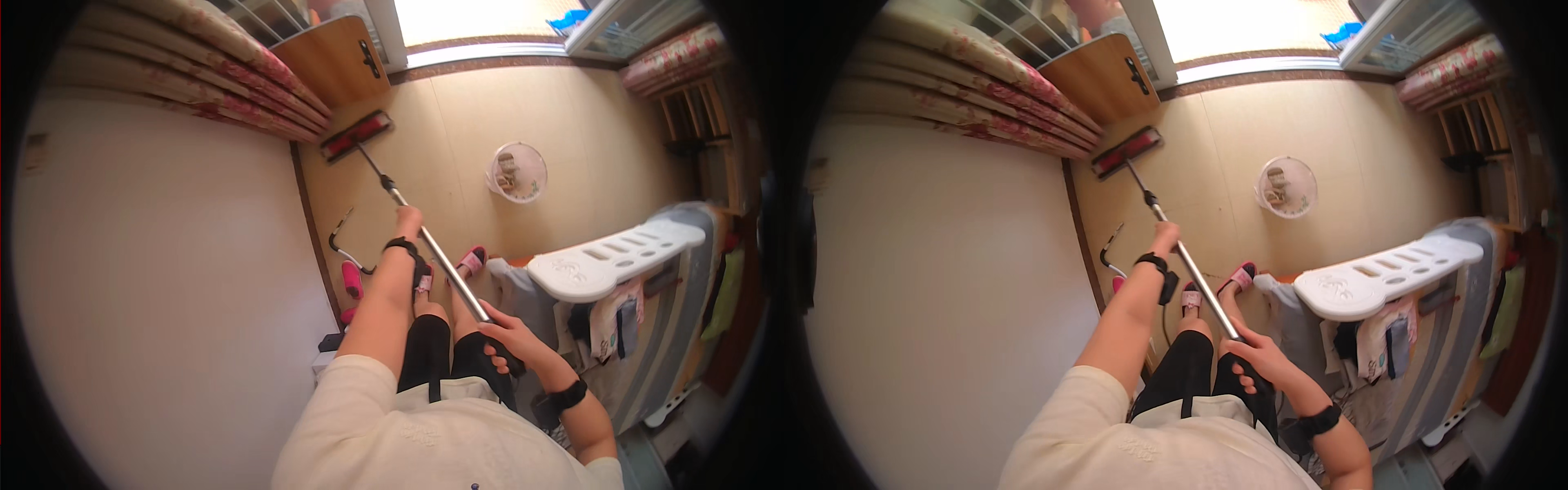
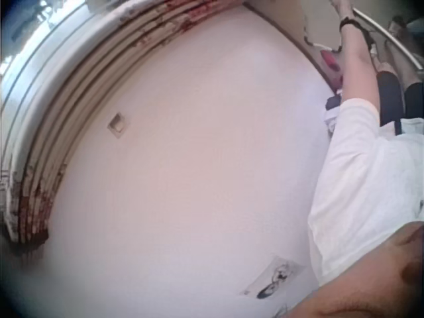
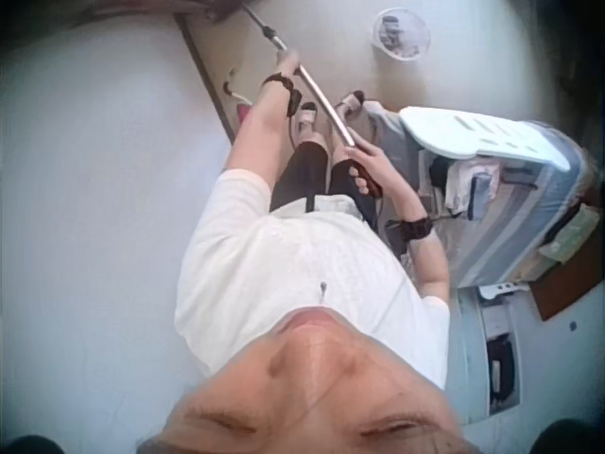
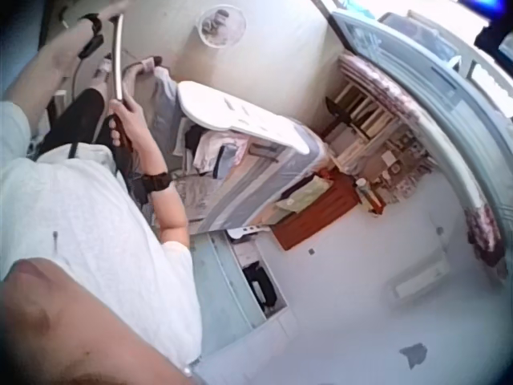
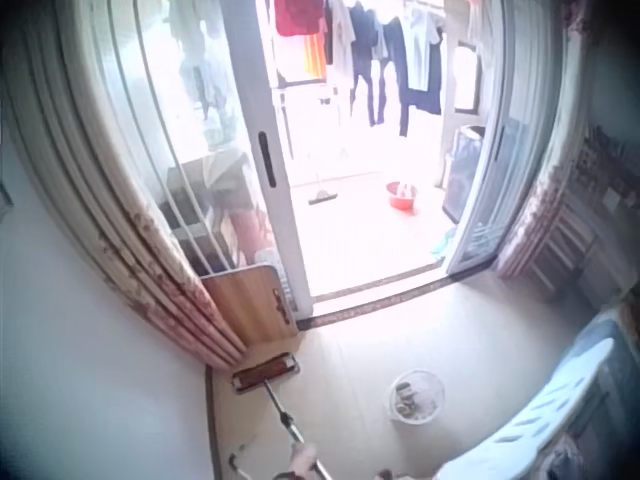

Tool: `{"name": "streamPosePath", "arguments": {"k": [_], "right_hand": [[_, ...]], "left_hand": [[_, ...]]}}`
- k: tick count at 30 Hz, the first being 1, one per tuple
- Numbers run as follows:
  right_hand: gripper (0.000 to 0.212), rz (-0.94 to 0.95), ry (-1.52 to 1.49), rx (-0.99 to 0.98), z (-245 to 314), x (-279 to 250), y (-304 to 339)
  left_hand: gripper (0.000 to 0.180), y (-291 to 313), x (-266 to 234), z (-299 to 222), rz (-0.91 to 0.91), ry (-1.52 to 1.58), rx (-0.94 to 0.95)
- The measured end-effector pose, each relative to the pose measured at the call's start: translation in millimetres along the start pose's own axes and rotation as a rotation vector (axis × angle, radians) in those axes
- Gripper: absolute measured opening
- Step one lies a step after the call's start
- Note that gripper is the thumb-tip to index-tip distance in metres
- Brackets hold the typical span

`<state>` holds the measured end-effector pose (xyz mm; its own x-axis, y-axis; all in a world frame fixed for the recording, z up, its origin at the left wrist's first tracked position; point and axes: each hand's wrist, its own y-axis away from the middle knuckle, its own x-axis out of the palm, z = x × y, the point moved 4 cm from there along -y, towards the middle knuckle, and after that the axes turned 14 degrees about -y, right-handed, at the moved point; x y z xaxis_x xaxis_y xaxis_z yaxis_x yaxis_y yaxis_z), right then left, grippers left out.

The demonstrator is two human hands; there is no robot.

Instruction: The recorder cleans the floor using a red floor mop or cleaner.

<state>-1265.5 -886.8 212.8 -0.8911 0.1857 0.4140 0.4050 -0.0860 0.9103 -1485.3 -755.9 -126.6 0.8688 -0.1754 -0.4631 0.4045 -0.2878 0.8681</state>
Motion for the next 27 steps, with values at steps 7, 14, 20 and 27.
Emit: {"name": "streamPosePath", "arguments": {"k": [7,14,20,27], "right_hand": [[0.055,-0.086,0.345,-0.047,-60,3,-5],[0.055,-0.233,1.031,-0.241,-44,-60,69],[0.053,-0.196,1.291,-0.292,31,-32,72],[0.054,-0.01,1.27,-0.502,13,-18,-12]], "left_hand": [[0.022,-25,-15,112,-0.017,-0.279,0.068],[0.034,53,68,171,0.041,-0.074,0.041],[0.038,62,52,139,0.239,0.142,0.134],[0.038,-5,-15,149,0.215,0.297,0.07]]}}
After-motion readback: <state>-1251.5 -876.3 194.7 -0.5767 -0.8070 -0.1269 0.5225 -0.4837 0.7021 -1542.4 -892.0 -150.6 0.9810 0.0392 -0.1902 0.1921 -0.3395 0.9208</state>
